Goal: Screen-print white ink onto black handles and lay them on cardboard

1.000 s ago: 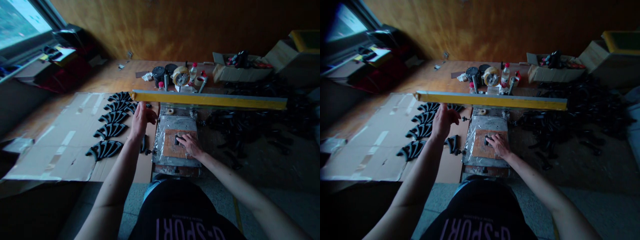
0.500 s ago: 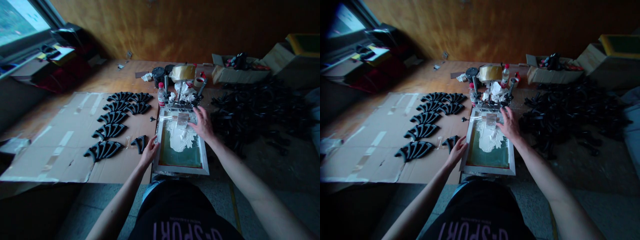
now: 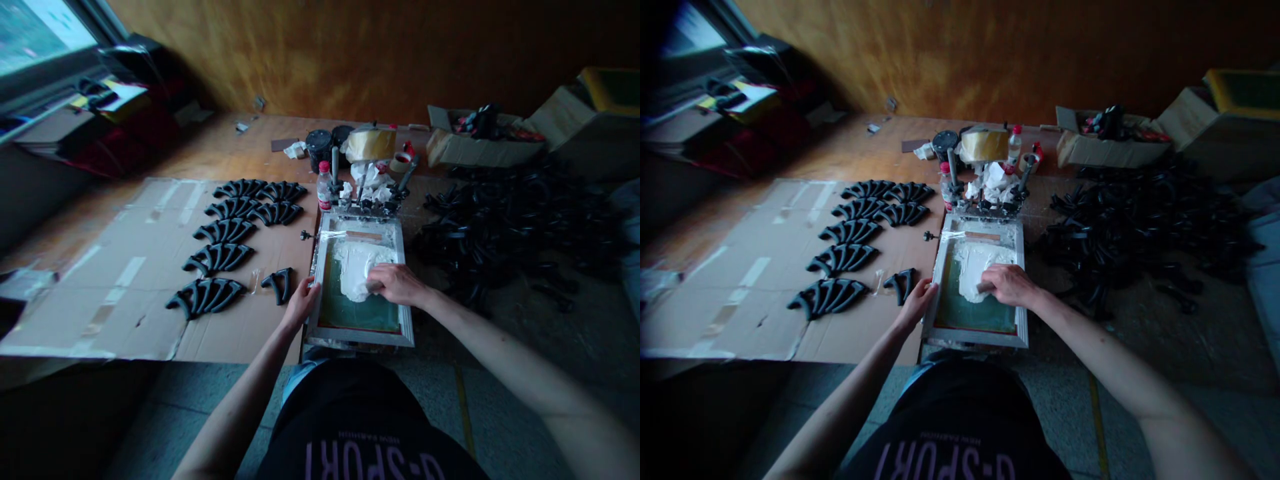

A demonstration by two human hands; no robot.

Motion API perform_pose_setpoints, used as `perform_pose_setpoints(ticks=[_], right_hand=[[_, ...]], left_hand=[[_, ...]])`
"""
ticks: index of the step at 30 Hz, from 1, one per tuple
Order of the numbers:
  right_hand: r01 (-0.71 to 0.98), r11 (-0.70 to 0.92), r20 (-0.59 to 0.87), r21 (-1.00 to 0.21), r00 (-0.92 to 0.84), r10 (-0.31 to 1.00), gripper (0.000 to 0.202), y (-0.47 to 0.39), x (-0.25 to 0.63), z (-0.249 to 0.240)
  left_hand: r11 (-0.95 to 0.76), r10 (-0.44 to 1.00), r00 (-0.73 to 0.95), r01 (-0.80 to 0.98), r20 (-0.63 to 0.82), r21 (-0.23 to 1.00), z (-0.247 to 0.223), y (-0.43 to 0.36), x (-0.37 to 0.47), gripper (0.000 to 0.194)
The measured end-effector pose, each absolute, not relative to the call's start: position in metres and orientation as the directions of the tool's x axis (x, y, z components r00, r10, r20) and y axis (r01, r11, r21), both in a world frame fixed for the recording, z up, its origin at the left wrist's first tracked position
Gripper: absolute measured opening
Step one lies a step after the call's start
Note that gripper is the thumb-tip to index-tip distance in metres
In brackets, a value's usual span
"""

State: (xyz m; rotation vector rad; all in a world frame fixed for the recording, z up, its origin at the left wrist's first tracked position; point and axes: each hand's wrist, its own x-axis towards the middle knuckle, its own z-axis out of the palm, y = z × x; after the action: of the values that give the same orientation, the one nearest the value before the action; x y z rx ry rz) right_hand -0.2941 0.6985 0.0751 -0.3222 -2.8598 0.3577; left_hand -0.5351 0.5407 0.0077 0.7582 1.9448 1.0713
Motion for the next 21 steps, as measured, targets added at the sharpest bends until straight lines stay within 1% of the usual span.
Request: perform_pose_setpoints(ticks=[2, 4, 6, 8, 10, 11, 13, 14, 15, 16, 18, 20, 21], right_hand=[[0.243, 0.944, 0.304, -0.222, -0.903, 0.304, 0.022, 0.694, -0.299, 0.068], [0.216, 0.96, 0.37, -0.18, -0.889, 0.27, 0.027, 0.685, -0.299, 0.059], [0.146, 0.972, 0.368, -0.182, -0.907, 0.205, 0.028, 0.678, -0.295, 0.054], [0.135, 0.964, 0.33, -0.229, -0.921, 0.207, 0.021, 0.68, -0.296, 0.058], [0.215, 0.932, 0.317, -0.291, -0.898, 0.306, 0.019, 0.693, -0.306, 0.071], [0.272, 0.907, 0.324, -0.321, -0.869, 0.375, 0.025, 0.702, -0.314, 0.08], [0.38, 0.85, 0.353, -0.365, -0.788, 0.504, 0.045, 0.727, -0.329, 0.097], [0.426, 0.822, 0.368, -0.379, -0.745, 0.556, 0.054, 0.742, -0.332, 0.106], [0.468, 0.794, 0.385, -0.388, -0.7, 0.601, 0.059, 0.757, -0.331, 0.113], [0.512, 0.762, 0.41, -0.396, -0.644, 0.646, 0.058, 0.772, -0.326, 0.119], [0.603, 0.685, 0.48, -0.408, -0.497, 0.723, 0.045, 0.797, -0.304, 0.124], [0.662, 0.629, 0.526, -0.407, -0.393, 0.754, 0.031, 0.809, -0.277, 0.12], [0.673, 0.623, 0.53, -0.399, -0.385, 0.755, 0.033, 0.808, -0.266, 0.113]], left_hand=[[0.46, 0.791, -0.504, 0.118, -0.346, 0.88, 0.007, 0.54, -0.536, 0.059], [0.448, 0.803, -0.48, 0.094, -0.354, 0.889, 0.006, 0.54, -0.536, 0.061], [0.443, 0.807, -0.466, 0.071, -0.362, 0.894, 0.006, 0.539, -0.536, 0.062], [0.439, 0.809, -0.461, 0.062, -0.364, 0.896, 0.009, 0.539, -0.536, 0.062], [0.428, 0.819, -0.448, 0.057, -0.36, 0.902, 0.018, 0.539, -0.537, 0.064], [0.419, 0.827, -0.435, 0.052, -0.357, 0.906, 0.025, 0.539, -0.537, 0.067], [0.397, 0.84, -0.419, 0.041, -0.345, 0.917, 0.047, 0.537, -0.536, 0.072], [0.379, 0.845, -0.419, 0.034, -0.331, 0.925, 0.06, 0.536, -0.536, 0.073], [0.356, 0.85, -0.425, 0.029, -0.311, 0.934, 0.075, 0.536, -0.535, 0.07], [0.327, 0.854, -0.435, 0.025, -0.284, 0.945, 0.09, 0.537, -0.534, 0.066], [0.25, 0.862, -0.457, 0.013, -0.217, 0.968, 0.119, 0.542, -0.532, 0.06], [0.116, 0.865, -0.489, -0.016, -0.109, 0.993, 0.143, 0.555, -0.532, 0.057], [0.019, 0.86, -0.508, -0.034, -0.034, 0.999, 0.153, 0.564, -0.533, 0.056]])
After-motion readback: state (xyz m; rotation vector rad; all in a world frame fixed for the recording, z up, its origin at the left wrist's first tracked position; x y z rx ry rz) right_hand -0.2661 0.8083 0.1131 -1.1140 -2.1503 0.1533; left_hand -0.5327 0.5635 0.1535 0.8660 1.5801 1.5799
